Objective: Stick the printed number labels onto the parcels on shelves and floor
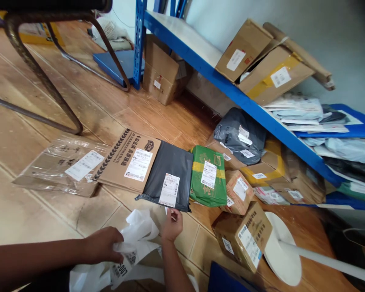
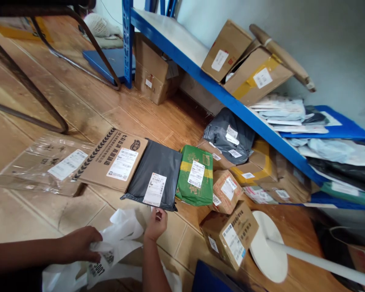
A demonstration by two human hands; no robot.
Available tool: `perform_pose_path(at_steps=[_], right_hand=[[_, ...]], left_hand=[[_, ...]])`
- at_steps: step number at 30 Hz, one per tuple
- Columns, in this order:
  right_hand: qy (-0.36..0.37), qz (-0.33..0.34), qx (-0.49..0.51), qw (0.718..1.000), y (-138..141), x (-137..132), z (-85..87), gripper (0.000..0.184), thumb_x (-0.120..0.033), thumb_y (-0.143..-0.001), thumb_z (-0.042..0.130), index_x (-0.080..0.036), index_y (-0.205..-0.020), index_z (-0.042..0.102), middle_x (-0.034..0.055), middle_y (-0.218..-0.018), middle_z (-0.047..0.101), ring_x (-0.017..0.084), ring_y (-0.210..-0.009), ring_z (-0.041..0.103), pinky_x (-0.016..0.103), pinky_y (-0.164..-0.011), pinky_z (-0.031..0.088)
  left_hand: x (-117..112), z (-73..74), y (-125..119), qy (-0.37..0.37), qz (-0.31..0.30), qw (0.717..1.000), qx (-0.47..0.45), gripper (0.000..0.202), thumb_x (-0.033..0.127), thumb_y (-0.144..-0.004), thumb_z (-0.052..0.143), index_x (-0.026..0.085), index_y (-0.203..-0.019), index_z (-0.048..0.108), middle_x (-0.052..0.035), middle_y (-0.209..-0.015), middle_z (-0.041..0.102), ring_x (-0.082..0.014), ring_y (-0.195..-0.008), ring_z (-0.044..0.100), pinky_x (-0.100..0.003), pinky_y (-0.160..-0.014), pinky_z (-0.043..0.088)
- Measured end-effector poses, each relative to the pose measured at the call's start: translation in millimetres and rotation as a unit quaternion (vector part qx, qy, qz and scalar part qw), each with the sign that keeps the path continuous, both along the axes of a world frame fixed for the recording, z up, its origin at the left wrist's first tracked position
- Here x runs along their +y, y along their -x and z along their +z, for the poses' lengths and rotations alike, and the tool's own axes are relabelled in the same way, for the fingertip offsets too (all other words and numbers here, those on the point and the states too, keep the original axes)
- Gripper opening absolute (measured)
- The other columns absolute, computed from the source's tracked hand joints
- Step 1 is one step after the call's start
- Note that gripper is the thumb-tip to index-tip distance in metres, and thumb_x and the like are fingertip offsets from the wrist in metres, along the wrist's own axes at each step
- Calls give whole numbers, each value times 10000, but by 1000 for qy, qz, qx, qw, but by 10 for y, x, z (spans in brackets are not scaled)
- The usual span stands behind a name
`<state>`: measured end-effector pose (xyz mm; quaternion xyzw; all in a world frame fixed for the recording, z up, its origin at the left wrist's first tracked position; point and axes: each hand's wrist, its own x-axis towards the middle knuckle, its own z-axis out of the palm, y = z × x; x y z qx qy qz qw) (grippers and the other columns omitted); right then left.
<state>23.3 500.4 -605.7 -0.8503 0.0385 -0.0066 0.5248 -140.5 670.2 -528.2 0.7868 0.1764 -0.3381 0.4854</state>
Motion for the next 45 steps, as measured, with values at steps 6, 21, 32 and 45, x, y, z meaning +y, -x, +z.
perform_pose_path(at_steps=[6,21,32,45], right_hand=[[39,-31,8,999,114,49,35,338,-554,-661,631,-233,-616,534,53,-718,599,222,-731,548,357,-729,450],[-99,341,281,892,269,791,953,343,-386,-636,750,-158,-879,669,36,-799,708,189,-733,636,282,-673,498],[-264,256,429,825,310,920,1015,329,-468,-652,706,-180,-803,655,46,-737,705,223,-727,663,314,-614,509],[-77,309,164,933,750,1012,514,176,-344,-735,642,-185,-760,713,57,-798,686,174,-714,608,250,-596,472]], left_hand=[[50,-41,-106,95,104,989,-41,342,481,-639,641,147,-666,713,-52,-684,694,-218,-660,596,-261,-565,366],[424,58,-337,146,288,934,-155,450,519,-649,689,156,-914,669,-28,-881,717,-214,-832,628,-271,-738,476],[533,35,-339,211,323,912,-138,455,570,-719,599,137,-823,692,-35,-852,737,-211,-804,640,-282,-747,481],[575,-240,163,121,314,941,-22,434,542,-628,648,141,-789,685,-47,-762,730,-241,-744,659,-275,-656,477]])
